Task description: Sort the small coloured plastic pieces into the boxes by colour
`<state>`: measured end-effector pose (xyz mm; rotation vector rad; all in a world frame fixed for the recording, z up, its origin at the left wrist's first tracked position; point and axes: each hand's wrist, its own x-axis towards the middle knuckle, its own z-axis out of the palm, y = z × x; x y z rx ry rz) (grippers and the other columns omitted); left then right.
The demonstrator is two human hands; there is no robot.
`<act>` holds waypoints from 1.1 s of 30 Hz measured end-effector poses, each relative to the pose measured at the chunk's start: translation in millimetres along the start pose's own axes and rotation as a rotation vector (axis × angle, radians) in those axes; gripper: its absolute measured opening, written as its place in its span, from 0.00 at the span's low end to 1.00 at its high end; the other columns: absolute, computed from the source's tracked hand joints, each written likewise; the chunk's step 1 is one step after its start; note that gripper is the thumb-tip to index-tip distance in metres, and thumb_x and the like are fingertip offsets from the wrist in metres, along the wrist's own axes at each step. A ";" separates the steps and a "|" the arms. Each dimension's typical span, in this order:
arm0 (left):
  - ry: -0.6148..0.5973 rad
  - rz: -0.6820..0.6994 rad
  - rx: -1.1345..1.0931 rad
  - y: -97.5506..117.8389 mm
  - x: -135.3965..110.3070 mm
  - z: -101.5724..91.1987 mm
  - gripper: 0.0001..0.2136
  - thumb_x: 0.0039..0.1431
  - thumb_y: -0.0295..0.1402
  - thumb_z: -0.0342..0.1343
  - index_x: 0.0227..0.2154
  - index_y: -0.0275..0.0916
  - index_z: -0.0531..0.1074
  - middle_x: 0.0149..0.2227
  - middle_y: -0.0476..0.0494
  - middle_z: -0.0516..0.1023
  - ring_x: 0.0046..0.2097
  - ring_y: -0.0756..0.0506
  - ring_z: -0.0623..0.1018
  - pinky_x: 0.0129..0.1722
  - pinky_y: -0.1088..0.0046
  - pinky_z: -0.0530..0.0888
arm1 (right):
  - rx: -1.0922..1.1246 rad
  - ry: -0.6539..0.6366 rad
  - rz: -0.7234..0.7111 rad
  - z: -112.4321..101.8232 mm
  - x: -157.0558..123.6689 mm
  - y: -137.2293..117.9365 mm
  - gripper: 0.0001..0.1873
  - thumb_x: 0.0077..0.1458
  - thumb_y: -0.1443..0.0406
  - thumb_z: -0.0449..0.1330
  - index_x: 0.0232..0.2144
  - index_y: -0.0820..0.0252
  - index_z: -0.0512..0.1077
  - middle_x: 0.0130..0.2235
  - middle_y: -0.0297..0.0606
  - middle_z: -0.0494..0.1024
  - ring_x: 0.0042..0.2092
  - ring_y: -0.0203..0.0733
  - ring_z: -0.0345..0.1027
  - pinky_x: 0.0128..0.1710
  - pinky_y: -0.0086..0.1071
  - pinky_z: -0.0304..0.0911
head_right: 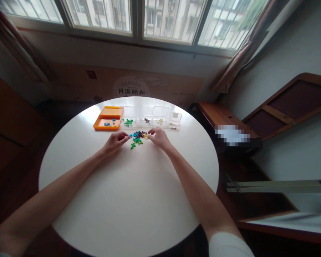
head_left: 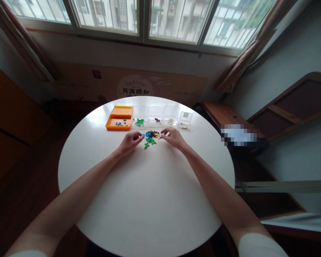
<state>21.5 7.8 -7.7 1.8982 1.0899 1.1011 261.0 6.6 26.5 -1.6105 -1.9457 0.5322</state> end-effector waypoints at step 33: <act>-0.110 0.120 0.225 9.4 -10.9 9.7 0.13 0.63 0.40 0.51 0.34 0.34 0.72 0.18 0.55 0.62 0.21 0.55 0.60 0.24 0.81 0.57 | 0.737 -0.065 -0.106 49.4 -21.2 -8.6 0.11 0.50 0.58 0.62 0.32 0.61 0.73 0.26 0.33 0.73 0.26 0.32 0.65 0.26 0.27 0.64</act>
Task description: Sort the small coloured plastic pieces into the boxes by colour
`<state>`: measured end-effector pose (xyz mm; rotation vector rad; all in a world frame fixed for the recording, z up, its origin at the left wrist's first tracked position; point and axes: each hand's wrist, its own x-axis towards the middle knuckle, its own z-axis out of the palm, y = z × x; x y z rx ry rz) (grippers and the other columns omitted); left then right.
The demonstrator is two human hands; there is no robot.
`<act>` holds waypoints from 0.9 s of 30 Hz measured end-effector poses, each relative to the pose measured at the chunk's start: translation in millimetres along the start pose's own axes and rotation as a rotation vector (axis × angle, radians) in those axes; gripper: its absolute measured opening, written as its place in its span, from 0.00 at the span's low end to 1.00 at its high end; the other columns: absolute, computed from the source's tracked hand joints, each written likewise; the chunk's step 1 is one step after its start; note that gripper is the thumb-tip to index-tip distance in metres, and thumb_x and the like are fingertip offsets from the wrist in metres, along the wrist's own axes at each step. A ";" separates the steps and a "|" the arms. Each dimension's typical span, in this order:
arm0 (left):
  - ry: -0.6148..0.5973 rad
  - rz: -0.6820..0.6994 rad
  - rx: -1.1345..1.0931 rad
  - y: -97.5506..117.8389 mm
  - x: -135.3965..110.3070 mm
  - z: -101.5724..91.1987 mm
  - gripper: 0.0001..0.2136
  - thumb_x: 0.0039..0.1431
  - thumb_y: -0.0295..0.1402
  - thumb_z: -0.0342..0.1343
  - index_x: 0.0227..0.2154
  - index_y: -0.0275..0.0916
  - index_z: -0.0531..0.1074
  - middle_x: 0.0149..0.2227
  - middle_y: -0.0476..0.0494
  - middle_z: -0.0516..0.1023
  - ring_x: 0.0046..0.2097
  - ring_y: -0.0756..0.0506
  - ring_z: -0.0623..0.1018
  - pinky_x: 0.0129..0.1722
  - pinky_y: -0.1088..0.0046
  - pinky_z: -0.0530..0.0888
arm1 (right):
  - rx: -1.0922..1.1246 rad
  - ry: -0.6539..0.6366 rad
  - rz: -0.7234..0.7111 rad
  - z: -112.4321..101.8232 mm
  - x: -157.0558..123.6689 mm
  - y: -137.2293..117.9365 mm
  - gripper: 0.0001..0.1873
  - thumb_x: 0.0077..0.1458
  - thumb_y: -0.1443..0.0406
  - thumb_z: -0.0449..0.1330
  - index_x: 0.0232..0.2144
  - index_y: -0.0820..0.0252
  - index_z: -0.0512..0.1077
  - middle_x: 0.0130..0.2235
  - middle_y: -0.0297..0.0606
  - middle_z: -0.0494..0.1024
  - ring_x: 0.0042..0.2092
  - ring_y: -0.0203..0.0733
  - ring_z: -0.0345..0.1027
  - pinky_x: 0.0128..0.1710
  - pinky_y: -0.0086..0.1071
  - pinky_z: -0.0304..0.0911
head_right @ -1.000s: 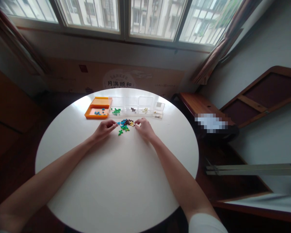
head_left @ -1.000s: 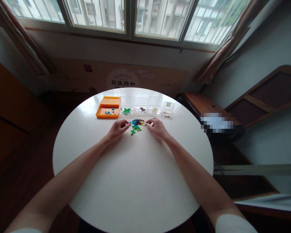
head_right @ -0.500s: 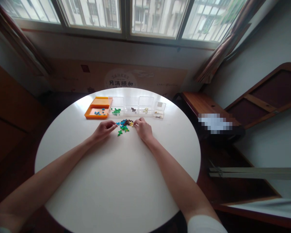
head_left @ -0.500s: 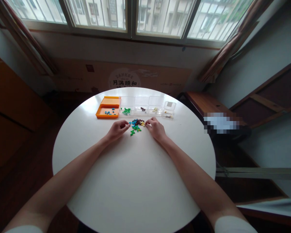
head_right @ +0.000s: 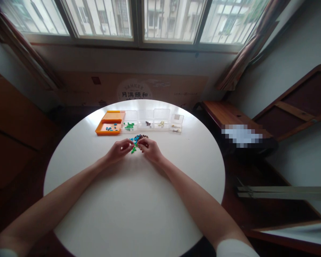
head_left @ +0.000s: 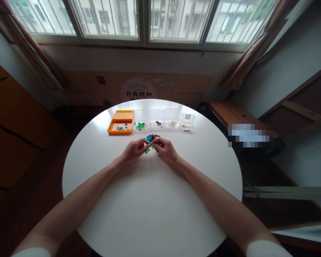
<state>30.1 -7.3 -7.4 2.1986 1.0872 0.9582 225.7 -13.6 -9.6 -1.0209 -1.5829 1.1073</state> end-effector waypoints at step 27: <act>0.024 0.088 0.063 -6.5 -3.6 2.9 0.12 0.64 0.39 0.54 0.36 0.36 0.77 0.22 0.50 0.72 0.24 0.54 0.66 0.27 0.81 0.63 | 0.155 -0.007 0.053 0.1 -0.4 -2.5 0.16 0.44 0.55 0.68 0.30 0.61 0.76 0.25 0.35 0.77 0.25 0.34 0.70 0.26 0.29 0.67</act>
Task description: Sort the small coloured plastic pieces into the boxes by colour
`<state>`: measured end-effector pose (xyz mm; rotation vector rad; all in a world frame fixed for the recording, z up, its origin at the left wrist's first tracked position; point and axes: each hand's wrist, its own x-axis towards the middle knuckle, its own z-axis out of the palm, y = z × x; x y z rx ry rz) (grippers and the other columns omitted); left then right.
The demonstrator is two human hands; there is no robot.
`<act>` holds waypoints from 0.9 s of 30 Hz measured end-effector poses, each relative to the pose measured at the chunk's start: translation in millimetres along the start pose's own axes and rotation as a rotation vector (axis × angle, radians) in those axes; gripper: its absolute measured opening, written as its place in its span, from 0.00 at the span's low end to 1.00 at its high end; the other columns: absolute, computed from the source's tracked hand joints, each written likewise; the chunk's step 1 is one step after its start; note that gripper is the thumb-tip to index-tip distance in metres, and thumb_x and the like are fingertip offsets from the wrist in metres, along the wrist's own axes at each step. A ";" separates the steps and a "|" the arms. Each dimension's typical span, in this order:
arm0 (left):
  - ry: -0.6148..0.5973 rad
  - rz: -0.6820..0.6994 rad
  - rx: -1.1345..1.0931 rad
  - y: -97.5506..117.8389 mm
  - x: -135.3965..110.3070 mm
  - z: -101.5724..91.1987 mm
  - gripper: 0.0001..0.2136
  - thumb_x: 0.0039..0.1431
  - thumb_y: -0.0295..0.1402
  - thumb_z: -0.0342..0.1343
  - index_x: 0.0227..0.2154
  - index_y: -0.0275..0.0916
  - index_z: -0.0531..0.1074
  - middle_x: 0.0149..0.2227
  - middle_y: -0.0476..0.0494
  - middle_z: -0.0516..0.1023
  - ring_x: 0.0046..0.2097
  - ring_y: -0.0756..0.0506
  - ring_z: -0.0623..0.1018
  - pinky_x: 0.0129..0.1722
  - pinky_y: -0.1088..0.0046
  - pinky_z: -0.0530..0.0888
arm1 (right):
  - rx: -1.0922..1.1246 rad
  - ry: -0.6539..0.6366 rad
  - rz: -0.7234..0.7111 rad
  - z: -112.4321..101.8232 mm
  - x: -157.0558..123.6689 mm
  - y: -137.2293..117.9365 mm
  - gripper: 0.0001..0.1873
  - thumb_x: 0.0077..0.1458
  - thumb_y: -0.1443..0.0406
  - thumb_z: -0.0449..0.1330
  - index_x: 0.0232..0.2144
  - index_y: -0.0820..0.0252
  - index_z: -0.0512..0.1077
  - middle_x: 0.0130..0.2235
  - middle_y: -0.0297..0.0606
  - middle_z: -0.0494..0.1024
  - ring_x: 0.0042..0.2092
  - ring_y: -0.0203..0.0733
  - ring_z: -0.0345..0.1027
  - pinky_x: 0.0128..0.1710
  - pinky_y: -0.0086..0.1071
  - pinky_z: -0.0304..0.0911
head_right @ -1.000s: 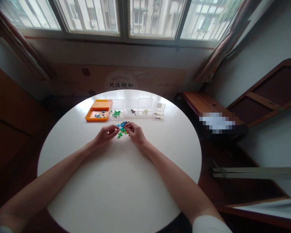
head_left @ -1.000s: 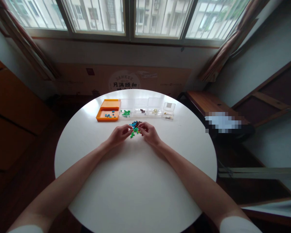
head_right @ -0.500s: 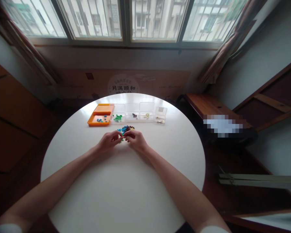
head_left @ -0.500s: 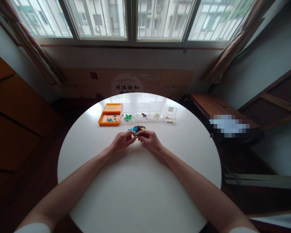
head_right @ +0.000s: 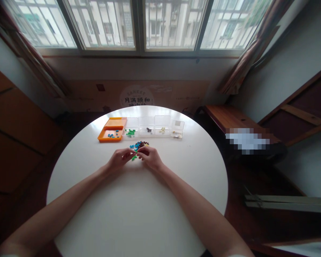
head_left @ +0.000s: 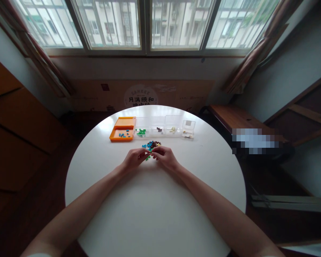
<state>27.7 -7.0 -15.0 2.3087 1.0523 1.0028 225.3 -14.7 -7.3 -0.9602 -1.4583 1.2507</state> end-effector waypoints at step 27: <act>-0.016 -0.087 -0.154 5.7 3.0 -1.1 0.09 0.60 0.33 0.56 0.35 0.33 0.78 0.19 0.52 0.68 0.22 0.56 0.63 0.24 0.82 0.61 | -0.172 -0.052 -0.047 -1.9 -2.4 -0.6 0.12 0.51 0.58 0.64 0.31 0.63 0.75 0.28 0.37 0.77 0.28 0.34 0.70 0.31 0.29 0.67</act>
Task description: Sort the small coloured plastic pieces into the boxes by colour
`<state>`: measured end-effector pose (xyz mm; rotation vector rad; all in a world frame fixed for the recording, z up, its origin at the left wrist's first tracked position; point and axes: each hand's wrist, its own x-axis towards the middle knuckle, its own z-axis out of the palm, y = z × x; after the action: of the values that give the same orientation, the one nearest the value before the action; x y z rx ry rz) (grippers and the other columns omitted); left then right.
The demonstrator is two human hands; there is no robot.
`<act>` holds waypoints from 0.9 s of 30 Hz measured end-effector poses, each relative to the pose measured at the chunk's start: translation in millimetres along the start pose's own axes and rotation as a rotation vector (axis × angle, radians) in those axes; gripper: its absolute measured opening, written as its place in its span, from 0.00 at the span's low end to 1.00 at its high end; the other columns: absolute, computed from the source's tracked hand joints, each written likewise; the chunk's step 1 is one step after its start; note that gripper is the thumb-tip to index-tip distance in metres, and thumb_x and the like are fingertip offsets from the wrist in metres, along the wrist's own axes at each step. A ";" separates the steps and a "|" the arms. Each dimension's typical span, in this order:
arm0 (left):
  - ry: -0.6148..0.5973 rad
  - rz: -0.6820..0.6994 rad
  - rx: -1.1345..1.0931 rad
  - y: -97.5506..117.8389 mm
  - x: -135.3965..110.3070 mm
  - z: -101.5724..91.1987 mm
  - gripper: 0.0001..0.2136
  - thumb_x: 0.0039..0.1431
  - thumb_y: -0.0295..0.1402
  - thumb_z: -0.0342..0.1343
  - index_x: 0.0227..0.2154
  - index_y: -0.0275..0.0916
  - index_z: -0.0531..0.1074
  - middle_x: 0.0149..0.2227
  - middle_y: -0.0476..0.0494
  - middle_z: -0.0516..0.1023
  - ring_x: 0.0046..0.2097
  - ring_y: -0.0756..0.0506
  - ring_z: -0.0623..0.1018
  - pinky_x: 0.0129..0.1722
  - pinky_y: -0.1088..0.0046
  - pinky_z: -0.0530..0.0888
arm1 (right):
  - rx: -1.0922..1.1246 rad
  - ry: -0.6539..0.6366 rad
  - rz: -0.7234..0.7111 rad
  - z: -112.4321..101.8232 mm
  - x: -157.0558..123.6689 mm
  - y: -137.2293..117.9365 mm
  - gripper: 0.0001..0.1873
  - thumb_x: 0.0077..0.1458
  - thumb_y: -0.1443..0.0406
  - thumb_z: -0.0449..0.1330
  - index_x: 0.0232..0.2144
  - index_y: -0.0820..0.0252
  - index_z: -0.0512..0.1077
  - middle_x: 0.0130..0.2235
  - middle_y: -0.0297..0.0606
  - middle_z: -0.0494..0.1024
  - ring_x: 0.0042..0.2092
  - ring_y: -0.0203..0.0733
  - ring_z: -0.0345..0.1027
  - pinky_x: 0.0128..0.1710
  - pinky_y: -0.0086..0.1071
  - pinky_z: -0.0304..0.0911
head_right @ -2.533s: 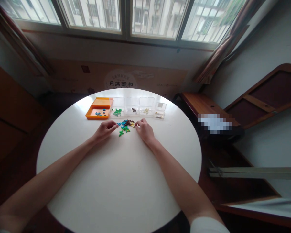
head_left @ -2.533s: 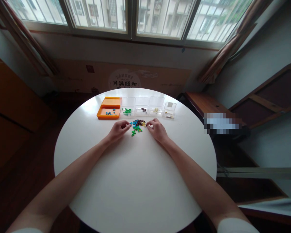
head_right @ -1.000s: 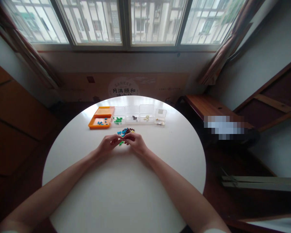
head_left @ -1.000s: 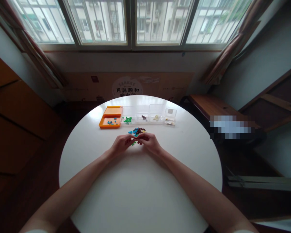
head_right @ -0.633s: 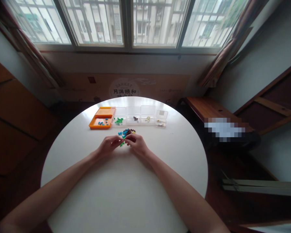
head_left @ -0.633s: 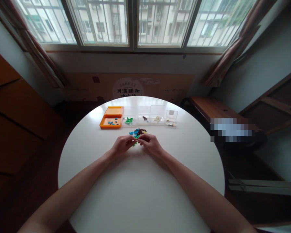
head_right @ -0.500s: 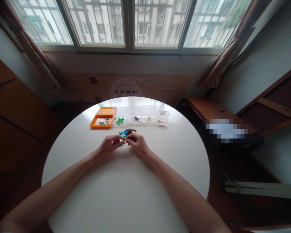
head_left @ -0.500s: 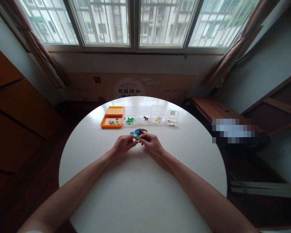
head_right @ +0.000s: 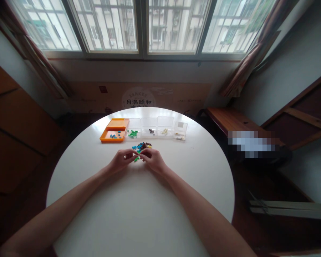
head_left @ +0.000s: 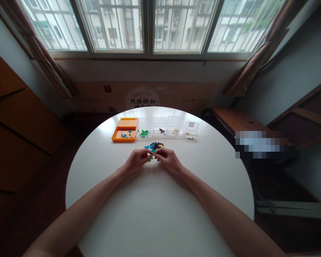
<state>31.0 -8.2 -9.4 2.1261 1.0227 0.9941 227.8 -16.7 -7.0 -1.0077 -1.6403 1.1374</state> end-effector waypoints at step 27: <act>0.016 -0.030 -0.005 -8.3 0.4 2.9 0.13 0.60 0.39 0.56 0.32 0.32 0.78 0.19 0.52 0.67 0.22 0.55 0.62 0.24 0.81 0.60 | -0.114 -0.009 -0.021 -0.2 -2.1 -1.4 0.09 0.54 0.61 0.61 0.32 0.62 0.75 0.30 0.36 0.77 0.31 0.35 0.68 0.32 0.29 0.62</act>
<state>30.2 -3.8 -17.1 2.0955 1.0554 0.9994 228.4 -18.9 -6.1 -1.0559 -1.7352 1.0463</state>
